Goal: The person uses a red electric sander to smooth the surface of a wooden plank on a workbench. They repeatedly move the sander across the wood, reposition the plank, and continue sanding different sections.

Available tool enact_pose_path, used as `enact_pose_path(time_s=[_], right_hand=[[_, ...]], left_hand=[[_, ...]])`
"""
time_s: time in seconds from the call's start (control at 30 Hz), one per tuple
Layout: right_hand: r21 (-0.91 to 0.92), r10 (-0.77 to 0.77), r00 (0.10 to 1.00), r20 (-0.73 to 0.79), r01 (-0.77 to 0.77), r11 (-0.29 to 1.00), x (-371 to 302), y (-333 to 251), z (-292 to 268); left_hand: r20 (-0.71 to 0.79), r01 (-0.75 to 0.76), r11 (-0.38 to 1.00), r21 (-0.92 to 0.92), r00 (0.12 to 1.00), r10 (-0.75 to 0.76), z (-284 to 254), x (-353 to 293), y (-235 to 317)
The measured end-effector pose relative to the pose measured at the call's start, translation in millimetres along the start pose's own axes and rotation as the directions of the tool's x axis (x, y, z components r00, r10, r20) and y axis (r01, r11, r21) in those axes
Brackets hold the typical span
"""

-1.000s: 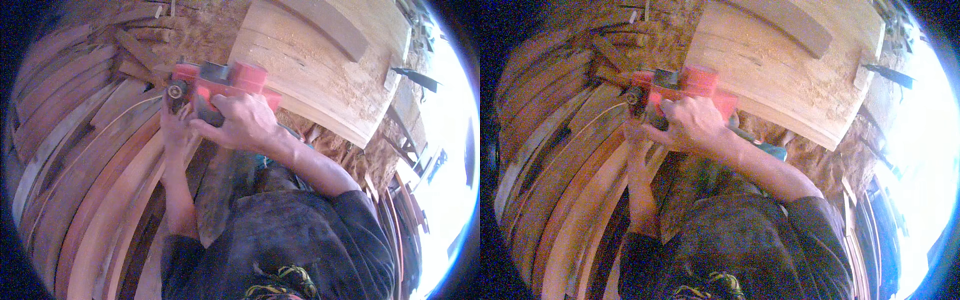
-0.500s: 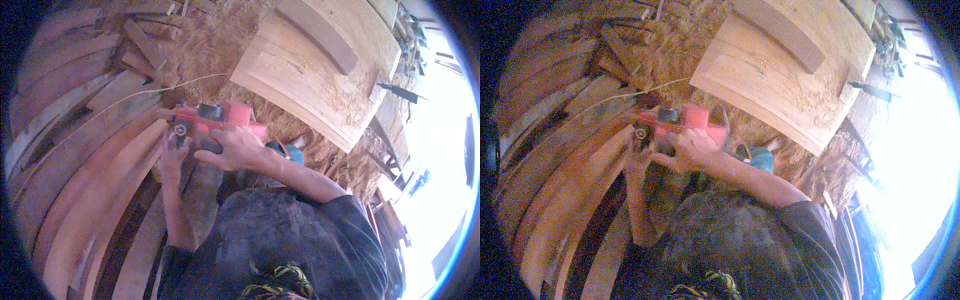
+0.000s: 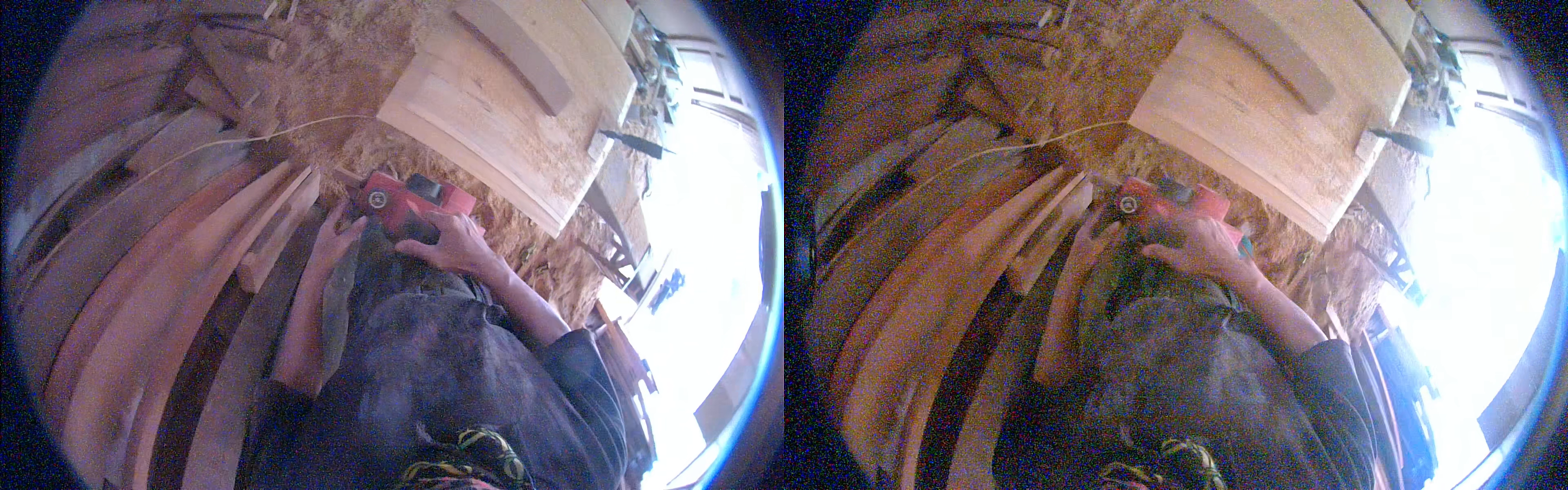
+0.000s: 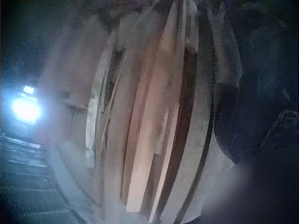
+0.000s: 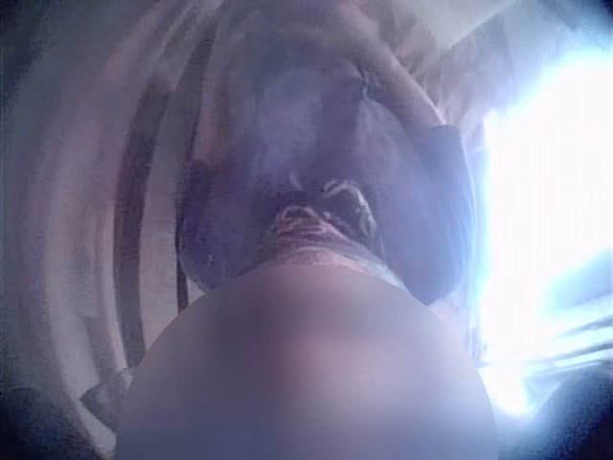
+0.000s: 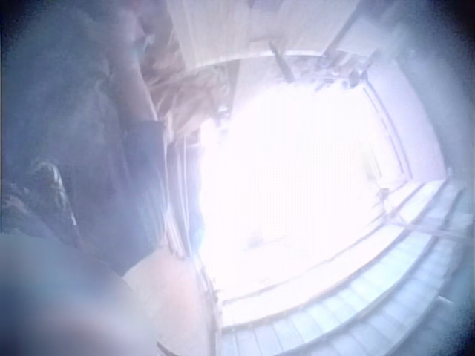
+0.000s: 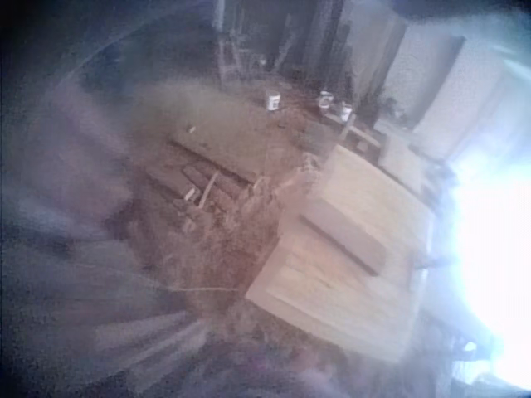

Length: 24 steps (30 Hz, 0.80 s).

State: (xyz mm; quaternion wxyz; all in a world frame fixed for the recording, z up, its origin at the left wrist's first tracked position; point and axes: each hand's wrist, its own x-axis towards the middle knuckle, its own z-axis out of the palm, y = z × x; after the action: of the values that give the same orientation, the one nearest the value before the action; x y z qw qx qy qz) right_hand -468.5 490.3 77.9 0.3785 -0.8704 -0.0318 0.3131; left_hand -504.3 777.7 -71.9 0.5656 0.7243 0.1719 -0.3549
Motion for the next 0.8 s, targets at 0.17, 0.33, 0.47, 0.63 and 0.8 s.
enact_pose_path(time_s=[0.17, 0.33, 0.47, 0.63, 0.8], right_hand=[[0.098, 0.256, 0.961, -0.102, -0.247, 0.964, -55.2, 52.0, 7.8], [0.146, 0.485, 0.86, -0.16, -0.465, 0.873, -110.9, 68.1, 0.8], [0.327, 0.613, 0.76, -0.216, -0.536, 0.779, -154.4, 83.6, 16.3], [0.558, 0.748, 0.61, -0.262, -0.537, 0.633, -187.2, 110.0, 40.1], [0.649, 0.816, 0.508, -0.276, -0.527, 0.548, -224.7, 128.2, 67.7]], left_hand=[[0.078, 0.032, 0.986, 0.166, 0.996, -0.045, 26.6, 24.7, 82.2], [0.132, -0.015, 0.964, -0.267, 0.99, 0.052, 36.7, 98.1, 101.2], [0.144, 0.021, 0.847, -0.531, 0.987, 0.065, 48.4, 153.3, 116.9], [0.009, -0.048, 0.836, -0.546, 0.998, 0.063, 52.6, 192.6, 105.8], [0.016, -0.036, 0.906, -0.421, 0.999, 0.047, 53.7, 170.7, 126.6]])
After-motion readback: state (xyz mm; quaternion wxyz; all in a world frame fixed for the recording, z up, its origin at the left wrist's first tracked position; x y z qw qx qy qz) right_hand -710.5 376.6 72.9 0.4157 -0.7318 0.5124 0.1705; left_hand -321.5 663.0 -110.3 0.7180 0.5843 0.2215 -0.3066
